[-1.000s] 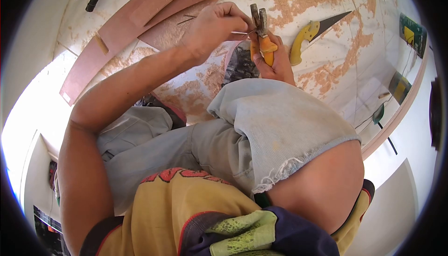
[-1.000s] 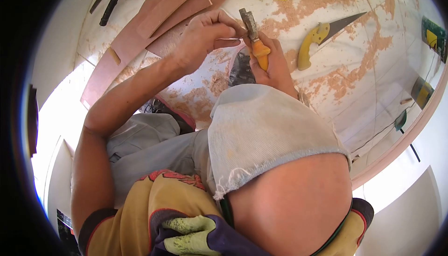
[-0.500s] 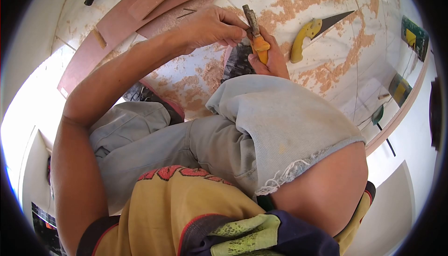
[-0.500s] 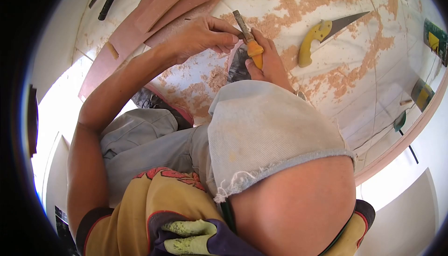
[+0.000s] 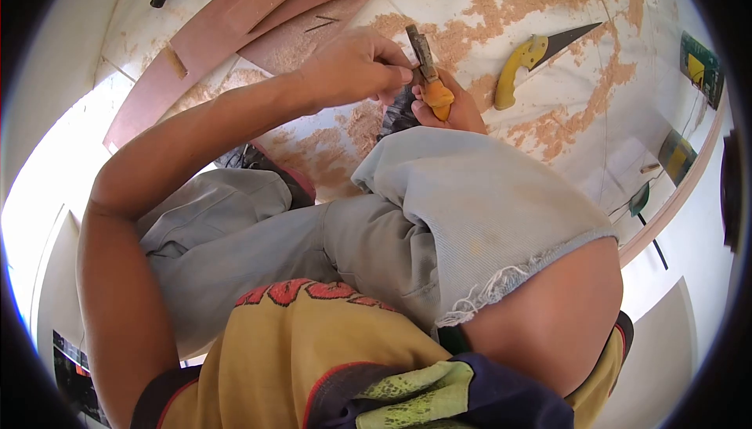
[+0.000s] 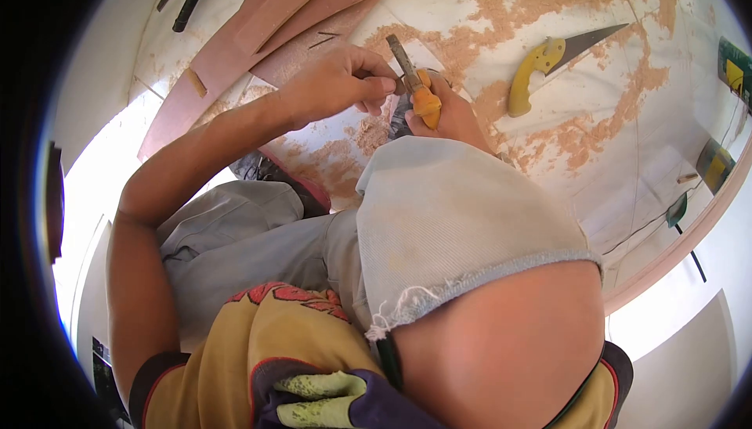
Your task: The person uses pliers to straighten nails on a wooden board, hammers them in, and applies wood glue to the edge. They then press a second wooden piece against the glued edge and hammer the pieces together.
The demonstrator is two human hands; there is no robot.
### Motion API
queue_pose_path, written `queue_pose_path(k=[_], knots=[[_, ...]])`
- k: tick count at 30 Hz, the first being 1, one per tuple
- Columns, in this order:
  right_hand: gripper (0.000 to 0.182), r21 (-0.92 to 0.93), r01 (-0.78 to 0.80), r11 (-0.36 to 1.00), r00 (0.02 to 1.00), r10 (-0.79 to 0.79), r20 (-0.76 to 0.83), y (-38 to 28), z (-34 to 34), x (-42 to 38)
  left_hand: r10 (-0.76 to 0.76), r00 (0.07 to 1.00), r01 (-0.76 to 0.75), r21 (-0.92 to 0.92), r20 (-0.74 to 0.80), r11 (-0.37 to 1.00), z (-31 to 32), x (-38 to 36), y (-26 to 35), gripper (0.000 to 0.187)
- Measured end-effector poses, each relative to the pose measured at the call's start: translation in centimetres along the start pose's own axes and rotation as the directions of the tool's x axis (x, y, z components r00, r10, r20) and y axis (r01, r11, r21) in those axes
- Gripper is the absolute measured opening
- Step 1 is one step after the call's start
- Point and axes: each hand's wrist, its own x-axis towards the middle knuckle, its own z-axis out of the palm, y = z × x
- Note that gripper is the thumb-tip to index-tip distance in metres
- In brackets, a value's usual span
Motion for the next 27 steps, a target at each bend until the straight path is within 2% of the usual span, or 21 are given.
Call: queue_pose_path(k=[2, 4, 7, 9, 18, 19, 20, 21, 22, 24, 27], knots=[[0.041, -0.076, -0.006, 0.997, 1.0, 0.005, -0.017, -0.5, 1.0, 0.2, -0.045, 0.999, 0.045, 0.203, -0.002, 0.978, 0.1, -0.5, -0.6, 0.019], [0.033, -0.198, 0.038, 0.979, 0.998, -0.048, -0.046, -0.1, 2.1, 0.9, -0.09, 0.995, 0.095, 0.159, -0.036, 0.983, 0.0, -0.8, -1.1, 0.021], [0.027, -0.237, -0.039, 0.971, 0.999, 0.041, 0.003, -0.5, 2.3, 1.7, -0.171, 0.98, 0.184, 0.151, -0.098, 0.971, -0.1, -0.8, -1.7, 0.024], [0.032, -0.271, -0.036, 0.962, 0.999, 0.031, -0.022, 0.4, 3.2, 2.3, -0.211, 0.973, 0.223, 0.137, -0.095, 0.965, -0.7, -0.8, -1.8, 0.025], [0.024, -0.362, -0.085, 0.928, 0.99, 0.037, -0.137, 2.1, 4.3, 3.2, -0.173, 0.98, 0.167, -0.076, -0.093, 0.983, -1.0, 0.2, -3.9, 0.022], [0.023, -0.386, -0.114, 0.915, 0.983, 0.046, -0.18, 1.7, 4.5, 2.4, -0.236, 0.965, 0.233, -0.043, -0.114, 0.972, -1.3, 0.3, -3.6, 0.021], [0.022, -0.419, -0.103, 0.902, 0.978, 0.015, -0.208, 1.0, 4.7, 3.2, -0.238, 0.965, 0.234, -0.046, -0.112, 0.971, -2.2, 0.4, -3.8, 0.02], [0.02, -0.363, -0.014, 0.932, 0.981, -0.058, -0.187, 1.4, 4.5, 3.4, -0.247, 0.962, 0.242, -0.055, -0.115, 0.969, -2.8, 0.0, -4.3, 0.02], [0.017, -0.342, -0.053, 0.938, 0.989, 0.002, -0.147, 0.6, 4.2, 3.3, -0.257, 0.961, 0.252, -0.061, -0.1, 0.966, -3.0, -0.3, -5.0, 0.02], [0.022, -0.422, -0.048, 0.905, 0.99, -0.013, -0.142, 0.6, 4.3, 3.4, -0.207, 0.974, 0.205, -0.03, -0.089, 0.978, -3.8, -0.8, -5.5, 0.023], [0.03, -0.266, -0.03, 0.963, 0.998, 0.012, -0.067, 1.0, 2.5, 2.8, -0.051, 0.993, 0.062, 0.103, -0.104, 0.993, -4.4, -1.6, -4.5, 0.024]])
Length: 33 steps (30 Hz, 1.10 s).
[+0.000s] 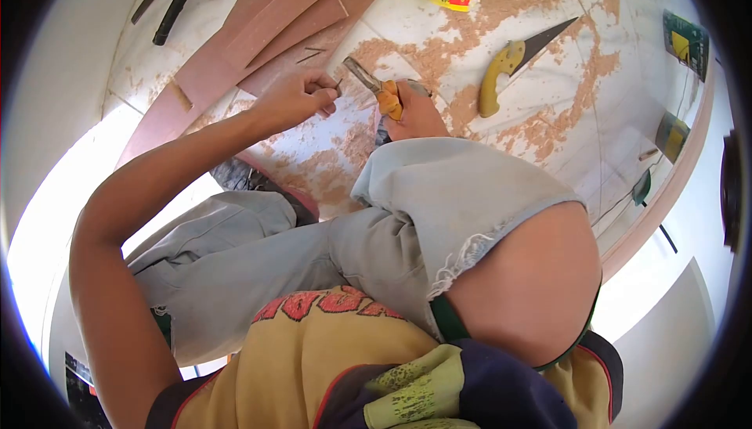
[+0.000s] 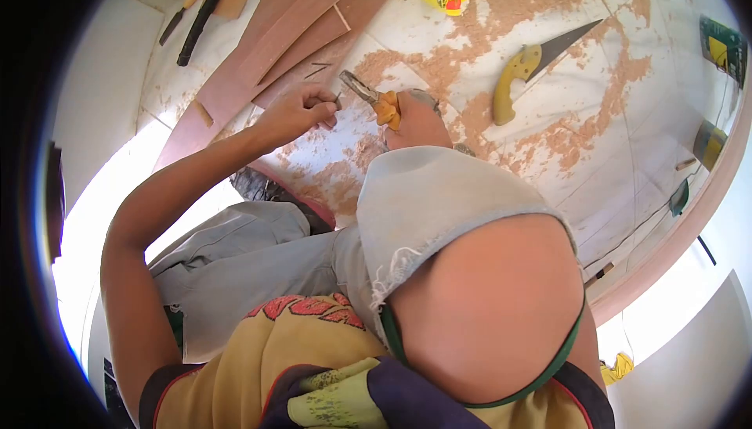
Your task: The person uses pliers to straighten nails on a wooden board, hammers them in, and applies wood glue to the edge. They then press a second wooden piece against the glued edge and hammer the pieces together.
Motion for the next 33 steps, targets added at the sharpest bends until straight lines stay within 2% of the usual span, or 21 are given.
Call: queue_pose_path(k=[2, 3, 4, 7, 8, 10, 13, 16, 19, 22, 24, 26, 27, 28, 30, 31, 33], knots=[[0.035, -0.016, -0.076, 0.997, 0.989, 0.073, -0.127, 0.8, -0.7, 0.1, 0.187, 0.972, -0.151, 0.232, -0.145, 0.961, -1.3, 0.8, 1.4, 0.021], [0.037, -0.009, -0.111, 0.994, 0.976, 0.107, -0.187, 1.2, -1.0, 0.2, 0.281, 0.938, -0.196, 0.358, -0.202, 0.913, -2.2, 1.0, 2.0, 0.019], [0.039, -0.052, -0.09, 0.995, 0.973, 0.076, -0.218, 1.7, -2.1, 0.4, 0.396, 0.876, -0.275, 0.391, -0.275, 0.879, -2.5, 1.5, 3.5, 0.017], [0.042, -0.087, -0.094, 0.992, 0.947, 0.062, -0.315, 3.6, -4.5, 1.3, 0.73, 0.67, -0.422, 0.741, -0.132, 0.521, -4.7, 4.5, 7.8, 0.018], [0.048, -0.123, 0.031, 0.992, 0.925, -0.076, -0.373, 5.4, -4.8, 2.0, 0.77, 0.631, -0.389, 0.824, -0.088, 0.413, -5.6, 5.8, 8.6, 0.017], [0.051, -0.249, 0.015, 0.968, 0.908, -0.118, -0.403, 6.0, -5.8, 2.7, 0.824, 0.566, -0.301, 0.936, 0.02, 0.184, -7.0, 8.3, 10.1, 0.018], [0.053, -0.327, -0.019, 0.945, 0.915, -0.115, -0.386, 5.7, -6.7, 3.2, 0.551, 0.833, -0.023, 0.992, -0.048, 0.121, -7.5, 10.4, 12.7, 0.018], [0.055, -0.34, -0.035, 0.94, 0.923, -0.1, -0.372, 5.5, -6.9, 3.6, 0.693, 0.72, -0.173, 0.977, 0.039, 0.125, -5.2, 13.3, 12.7, 0.013], [0.059, -0.307, -0.02, 0.951, 0.923, -0.101, -0.372, 6.1, -6.3, 3.6, 0.712, 0.687, -0.156, 0.987, 0.143, -0.047, -2.4, 15.5, 10.9, 0.013], [0.064, -0.29, -0.029, 0.957, 0.916, -0.091, -0.391, 6.7, -6.1, 3.6, 0.683, 0.718, -0.118, 0.991, 0.134, -0.069, -1.1, 15.5, 11.7, 0.018], [0.067, -0.298, -0.01, 0.955, 0.912, -0.114, -0.394, 7.3, -5.9, 3.8, 0.703, 0.702, -0.111, 0.992, 0.116, -0.053, -0.9, 15.7, 11.5, 0.018], [0.066, -0.283, 0.021, 0.959, 0.918, -0.131, -0.375, 6.9, -6.3, 3.7, 0.703, 0.684, -0.23, 0.972, 0.194, -0.044, -1.7, 16.7, 10.6, 0.017], [0.064, -0.261, 0.021, 0.965, 0.925, -0.118, -0.36, 6.2, -6.6, 3.1, 0.671, 0.722, -0.216, 0.976, 0.167, -0.01, -1.5, 16.6, 10.6, 0.016], [0.062, -0.163, 0.084, 0.983, 0.918, -0.14, -0.371, 5.6, -6.7, 2.1, 0.636, 0.753, -0.215, 0.977, 0.169, -0.005, -1.4, 16.2, 10.8, 0.015], [0.058, 0.034, 0.195, 0.98, 0.905, -0.166, -0.391, 4.0, -7.7, 0.3, 0.655, 0.733, -0.2, 0.979, 0.183, -0.05, -1.2, 16.1, 10.5, 0.016], [0.057, 0.037, 0.257, 0.966, 0.884, -0.22, -0.413, 2.9, -8.8, 0.2, 0.661, 0.724, -0.202, 0.977, 0.199, -0.073, -0.9, 16.1, 10.3, 0.016], [0.056, 0.041, 0.375, 0.926, 0.828, -0.315, -0.464, -1.0, -11.9, -0.9, 0.641, 0.749, -0.196, 0.98, 0.168, -0.028, -0.2, 16.1, 10.8, 0.015]])
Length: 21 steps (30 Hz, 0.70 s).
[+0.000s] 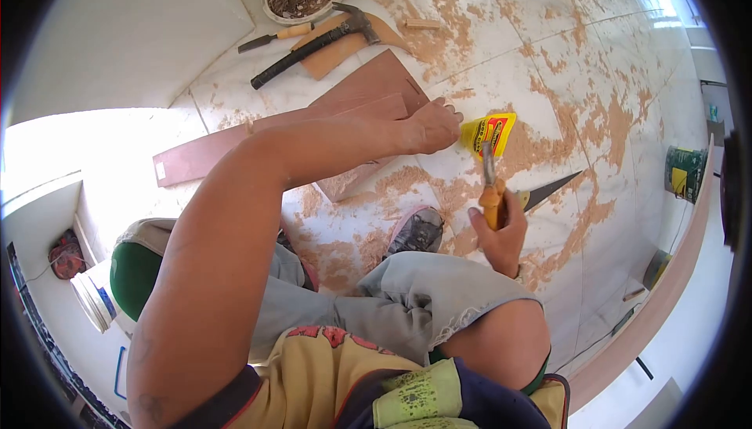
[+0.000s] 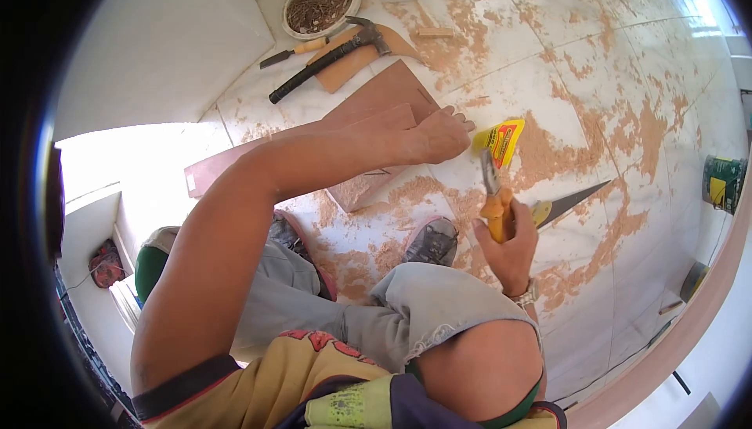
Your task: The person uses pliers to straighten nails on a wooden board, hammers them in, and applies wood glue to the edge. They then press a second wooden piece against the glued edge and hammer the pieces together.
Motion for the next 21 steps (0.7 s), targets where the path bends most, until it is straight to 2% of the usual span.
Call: queue_pose_path(k=[2, 4, 6, 7, 8, 10, 11, 12, 13, 14, 15, 16, 17, 18, 20, 21], knots=[[0.053, -0.057, 0.038, 0.998, 0.999, -0.039, -0.016, -3.9, -2.7, 4.9, -0.016, 1.0, 0.015, 0.02, 0.019, 1.0, -0.1, 0.1, 0.2, 0.014], [0.053, -0.197, 0.134, 0.971, 0.99, -0.138, -0.01, -5.0, -4.5, 11.3, -0.024, 0.999, 0.022, 0.073, 0.027, 0.997, 0.0, 0.1, 0.6, 0.013], [0.056, -0.352, 0.035, 0.935, 0.997, -0.009, 0.074, -4.7, -5.0, 18.4, 0.006, 1.0, -0.006, 0.039, 0.012, 0.999, 0.0, -0.4, 0.9, 0.016], [0.058, -0.475, 0.047, 0.879, 0.994, 0.007, 0.112, -4.2, -4.6, 21.9, 0.015, 1.0, -0.015, 0.031, 0.001, 0.999, -0.1, -0.5, 0.4, 0.019], [0.06, -0.585, 0.067, 0.808, 0.988, 0.028, 0.152, -3.2, -3.8, 25.1, -0.081, 0.997, 0.081, -0.162, 0.006, 0.983, -1.7, -1.0, -0.2, 0.021], [0.064, -0.537, 0.109, 0.837, 0.973, 0.021, 0.229, 0.1, -1.7, 30.2, -0.249, 0.965, 0.256, -0.513, 0.085, 0.819, -7.9, -2.8, -1.5, 0.026], [0.064, -0.579, 0.227, 0.783, 0.959, -0.076, 0.274, 0.9, -0.7, 31.5, -0.386, 0.922, 0.351, -0.432, 0.007, 0.831, -9.5, -3.6, -2.9, 0.03], [0.065, -0.615, 0.331, 0.715, 0.934, -0.158, 0.32, 1.8, 0.1, 32.2, -0.32, 0.748, 0.077, -0.403, -0.581, 0.912, -4.0, -3.5, -8.8, 0.024], [0.066, -0.617, 0.371, 0.694, 0.914, -0.155, 0.375, 1.7, 0.7, 32.6, -0.625, 0.712, 0.459, -0.461, -0.321, 0.759, -6.8, -4.1, -12.5, 0.019], [0.067, -0.616, 0.414, 0.67, 0.888, -0.149, 0.435, 1.8, 1.3, 32.8, -0.664, 0.567, 0.445, -0.497, -0.488, 0.745, -6.8, -5.3, -16.9, 0.018], [0.068, -0.632, 0.383, 0.673, 0.901, -0.124, 0.415, 3.4, 2.3, 33.2, -0.69, 0.554, 0.584, -0.373, -0.467, 0.721, -7.3, -7.0, -21.6, 0.023], [0.07, -0.645, 0.362, 0.673, 0.914, -0.119, 0.388, 4.7, 3.6, 34.3, -0.733, 0.496, 0.652, -0.357, -0.466, 0.669, -9.0, -9.2, -24.2, 0.019], [0.071, -0.653, 0.345, 0.675, 0.925, -0.125, 0.36, 5.4, 4.5, 35.0, -0.777, 0.482, 0.686, -0.378, -0.404, 0.622, -11.2, -10.5, -25.1, 0.02], [0.072, -0.654, 0.365, 0.662, 0.907, -0.095, 0.41, 5.2, 4.7, 34.3, -0.82, 0.465, 0.723, -0.391, -0.334, 0.569, -11.9, -11.5, -25.6, 0.022], [0.074, -0.637, 0.43, 0.641, 0.857, -0.066, 0.511, 3.0, 4.8, 34.0, -0.853, 0.414, 0.803, -0.313, -0.316, 0.506, -10.7, -12.0, -27.6, 0.026], [0.067, -0.684, 0.514, 0.518, 0.808, -0.025, 0.589, 1.8, 4.9, 34.0, -0.867, 0.387, 0.841, -0.266, -0.313, 0.471, -10.2, -12.9, -28.4, 0.028]])
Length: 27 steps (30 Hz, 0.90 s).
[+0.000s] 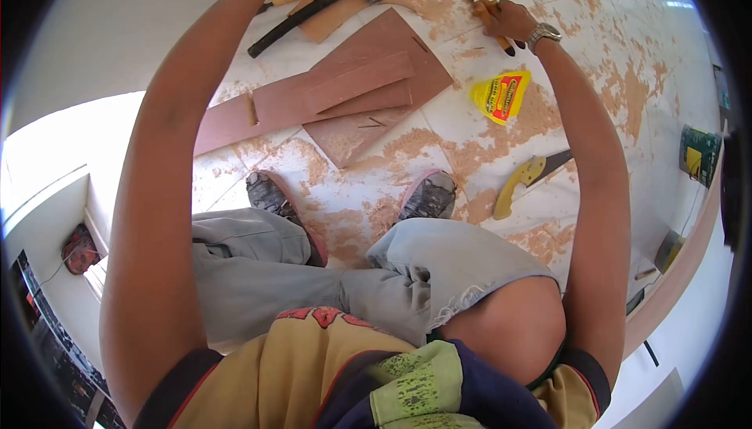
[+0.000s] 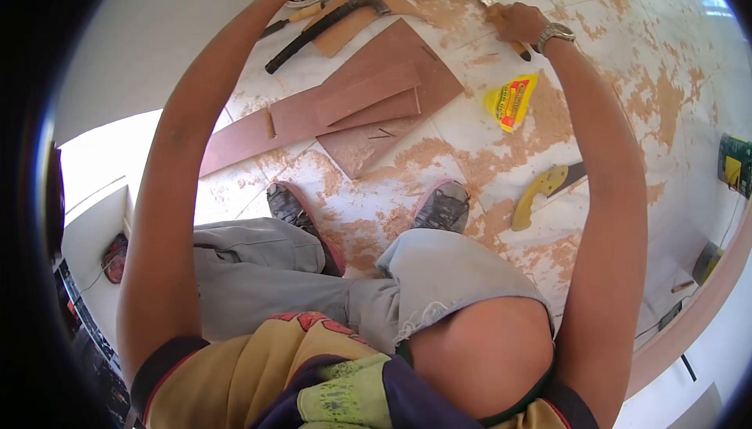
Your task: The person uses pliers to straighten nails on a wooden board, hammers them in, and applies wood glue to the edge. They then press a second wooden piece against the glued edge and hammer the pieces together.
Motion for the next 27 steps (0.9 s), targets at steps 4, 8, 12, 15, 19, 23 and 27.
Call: queue_pose_path(k=[4, 8, 12, 15, 19, 23, 27], knots=[[0.049, 0.088, 0.036, 0.995, 0.989, -0.022, -0.145, 0.7, -1.1, 1.6, 0.178, 0.984, -0.179, 0.049, 0.023, 0.983, 1.8, -3.5, -4.5, 0.034], [0.036, 0.392, 0.302, 0.869, 0.94, -0.202, -0.276, -10.3, -6.5, -4.4, 0.35, 0.909, -0.353, -0.031, 0.225, 0.935, 3.9, -8.8, -4.8, 0.053], [0.036, 0.552, 0.379, 0.743, 0.917, -0.223, -0.33, -17.0, -1.5, -4.9, 0.411, 0.901, -0.414, -0.01, 0.141, 0.91, 4.7, -10.5, -3.8, 0.057], [0.037, 0.888, 0.126, 0.443, 0.992, -0.061, -0.111, -21.0, -3.2, -6.5, 0.525, 0.851, -0.524, -0.047, 0.008, 0.85, 3.2, -10.4, -3.0, 0.034], [0.037, 0.95, 0.18, -0.253, 0.983, 0.018, -0.181, -21.5, -2.6, -5.3, 0.237, 0.938, -0.023, -0.634, 0.254, 0.773, -5.8, -16.0, 7.6, 0.036], [0.024, 0.833, 0.249, -0.494, 0.95, 0.293, -0.111, -20.5, -4.1, -9.3, 0.575, 0.72, -0.099, -0.762, 0.388, 0.639, -4.7, -16.7, 6.9, 0.039], [0.023, 0.957, 0.056, -0.285, 0.968, 0.249, 0.017, -18.0, -9.5, -17.3, 0.674, 0.657, -0.521, -0.444, 0.337, 0.729, 1.5, -20.7, 6.0, 0.072]])
